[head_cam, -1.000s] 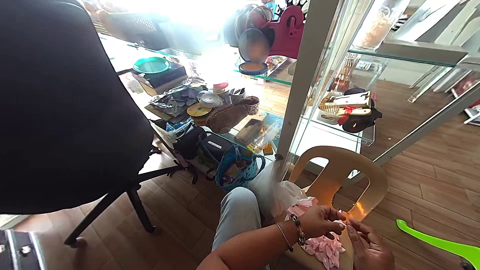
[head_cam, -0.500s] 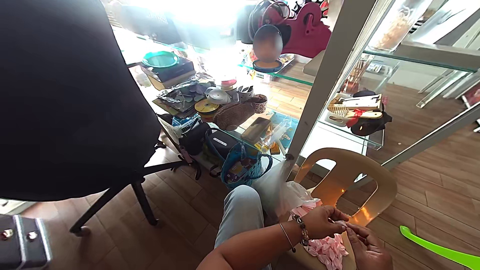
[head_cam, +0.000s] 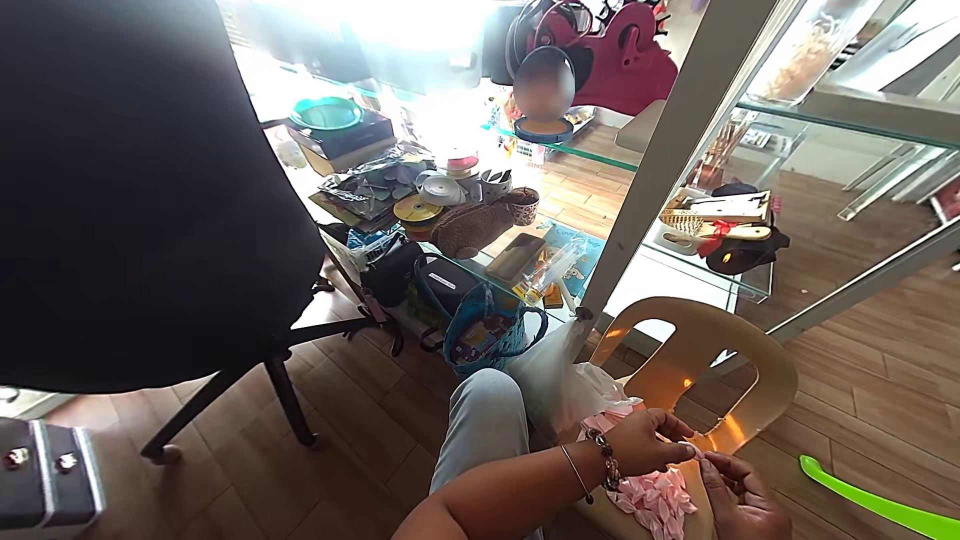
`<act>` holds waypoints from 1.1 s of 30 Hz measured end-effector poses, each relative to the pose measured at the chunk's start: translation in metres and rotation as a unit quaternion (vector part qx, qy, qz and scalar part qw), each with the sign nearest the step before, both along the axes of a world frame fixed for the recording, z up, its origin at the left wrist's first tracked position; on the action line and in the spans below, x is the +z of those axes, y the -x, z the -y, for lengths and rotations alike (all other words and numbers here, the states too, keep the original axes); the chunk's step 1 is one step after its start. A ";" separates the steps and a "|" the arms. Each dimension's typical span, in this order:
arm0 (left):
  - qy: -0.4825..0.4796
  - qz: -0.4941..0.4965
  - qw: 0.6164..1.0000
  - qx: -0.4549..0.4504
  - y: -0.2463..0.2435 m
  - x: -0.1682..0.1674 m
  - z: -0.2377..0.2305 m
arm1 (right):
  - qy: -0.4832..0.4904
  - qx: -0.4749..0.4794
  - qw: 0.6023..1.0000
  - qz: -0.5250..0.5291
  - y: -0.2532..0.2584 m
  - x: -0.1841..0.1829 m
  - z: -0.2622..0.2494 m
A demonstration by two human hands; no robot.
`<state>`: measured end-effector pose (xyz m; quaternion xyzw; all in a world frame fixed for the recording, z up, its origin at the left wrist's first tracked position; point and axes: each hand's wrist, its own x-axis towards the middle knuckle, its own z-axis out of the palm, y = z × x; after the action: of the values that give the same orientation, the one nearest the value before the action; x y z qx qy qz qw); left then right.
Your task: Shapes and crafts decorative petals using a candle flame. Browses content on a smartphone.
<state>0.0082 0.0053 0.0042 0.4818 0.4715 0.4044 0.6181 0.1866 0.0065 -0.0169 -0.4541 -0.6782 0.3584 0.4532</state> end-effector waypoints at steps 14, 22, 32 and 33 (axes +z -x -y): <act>0.005 0.012 1.000 0.001 -0.002 -0.001 0.000 | -0.025 0.009 1.000 -0.003 -0.002 -0.002 -0.001; -0.019 0.005 1.000 -0.022 -0.004 -0.007 0.001 | -0.017 0.012 1.000 -0.003 -0.001 -0.004 -0.001; -0.022 -0.004 1.000 -0.009 -0.002 -0.006 0.000 | -0.013 0.000 1.000 -0.004 0.000 -0.002 0.000; -0.023 -0.005 1.000 -0.009 -0.001 -0.006 0.000 | -0.012 0.000 1.000 -0.003 0.000 -0.001 0.000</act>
<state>0.0097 0.0055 -0.0015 0.5023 0.4610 0.4071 0.6078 0.1864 0.0064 -0.0183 -0.4473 -0.6810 0.3515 0.4611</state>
